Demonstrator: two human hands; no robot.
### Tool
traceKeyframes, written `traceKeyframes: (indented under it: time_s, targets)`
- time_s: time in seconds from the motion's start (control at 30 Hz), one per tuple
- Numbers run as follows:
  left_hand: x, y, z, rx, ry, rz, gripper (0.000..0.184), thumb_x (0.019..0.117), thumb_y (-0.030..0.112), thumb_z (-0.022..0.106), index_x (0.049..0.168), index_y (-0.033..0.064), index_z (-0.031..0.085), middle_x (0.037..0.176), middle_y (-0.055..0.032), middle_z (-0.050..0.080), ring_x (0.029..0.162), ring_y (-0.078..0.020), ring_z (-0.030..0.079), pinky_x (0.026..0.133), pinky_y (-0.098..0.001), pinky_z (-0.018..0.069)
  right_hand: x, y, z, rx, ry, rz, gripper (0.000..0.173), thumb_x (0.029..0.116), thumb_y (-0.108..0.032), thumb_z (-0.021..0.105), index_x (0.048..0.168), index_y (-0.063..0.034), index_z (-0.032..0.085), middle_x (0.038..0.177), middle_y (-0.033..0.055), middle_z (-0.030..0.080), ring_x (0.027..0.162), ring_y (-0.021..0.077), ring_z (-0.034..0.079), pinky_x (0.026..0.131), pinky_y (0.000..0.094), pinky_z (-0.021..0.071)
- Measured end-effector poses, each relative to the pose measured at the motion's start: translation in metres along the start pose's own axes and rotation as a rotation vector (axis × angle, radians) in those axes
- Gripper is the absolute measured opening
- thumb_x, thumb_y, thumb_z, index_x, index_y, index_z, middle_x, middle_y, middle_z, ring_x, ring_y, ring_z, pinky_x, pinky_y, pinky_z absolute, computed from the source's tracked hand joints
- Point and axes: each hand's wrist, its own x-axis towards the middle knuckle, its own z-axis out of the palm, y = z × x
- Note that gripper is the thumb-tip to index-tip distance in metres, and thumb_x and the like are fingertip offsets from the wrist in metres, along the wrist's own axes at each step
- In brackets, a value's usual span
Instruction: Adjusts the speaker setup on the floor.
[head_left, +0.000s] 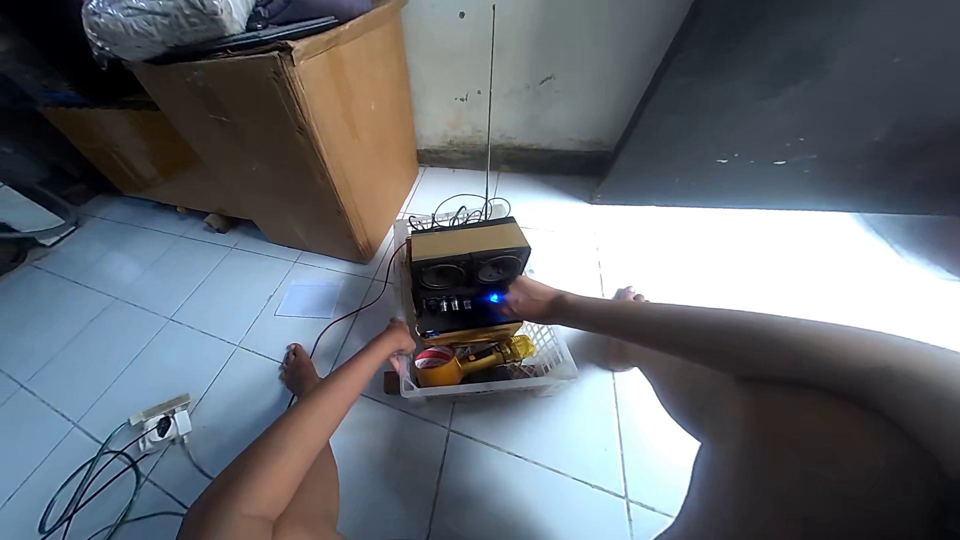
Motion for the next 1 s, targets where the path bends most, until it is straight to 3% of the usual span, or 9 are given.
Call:
traceKeyframes:
  time_s: [0.23, 0.47, 0.6, 1.0]
  targets:
    - [0.0, -0.002, -0.009, 0.069, 0.005, -0.032, 0.073, 0.0984, 0.0, 0.057, 0.155, -0.0087, 0.011, 0.132, -0.028, 0.054, 0.11, -0.0291, 0.065, 0.09, -0.0384, 0.0546, 0.004, -0.008, -0.006, 0.044, 0.012, -0.001, 0.027, 0.1027, 0.009, 0.041, 0.117, 0.0126, 0.063, 0.106, 0.0328, 0.067, 0.107, 0.0516, 0.065, 0.088, 0.0621, 0.0507]
    - [0.009, -0.022, -0.025, 0.129, 0.133, -0.01, 0.054, 0.0989, 0.002, 0.058, 0.145, -0.0129, 0.034, 0.136, -0.0314, 0.051, 0.117, -0.036, 0.061, 0.094, -0.046, 0.0525, 0.018, -0.032, -0.019, 0.049, -0.017, -0.017, 0.027, 0.1026, 0.011, 0.039, 0.118, 0.0157, 0.061, 0.109, 0.0334, 0.065, 0.11, 0.0505, 0.063, 0.091, 0.0603, 0.0502]
    - [0.015, -0.033, -0.029, 0.211, 0.197, 0.043, 0.05, 0.1, 0.003, 0.058, 0.143, -0.0154, 0.039, 0.142, -0.0347, 0.048, 0.129, -0.0433, 0.054, 0.105, -0.0542, 0.0454, 0.026, -0.045, -0.027, 0.065, -0.078, -0.013, 0.028, 0.1035, 0.011, 0.038, 0.121, 0.0162, 0.059, 0.115, 0.0332, 0.064, 0.115, 0.0492, 0.061, 0.094, 0.0589, 0.049]
    - [0.012, -0.027, -0.033, 0.278, 0.224, -0.019, 0.052, 0.0984, 0.001, 0.058, 0.144, -0.0148, 0.038, 0.144, -0.0336, 0.047, 0.134, -0.0433, 0.051, 0.108, -0.0549, 0.0438, 0.036, -0.048, -0.024, 0.102, -0.039, 0.006, 0.027, 0.1039, 0.009, 0.036, 0.118, 0.0174, 0.058, 0.112, 0.0353, 0.064, 0.111, 0.052, 0.063, 0.09, 0.0615, 0.0498]
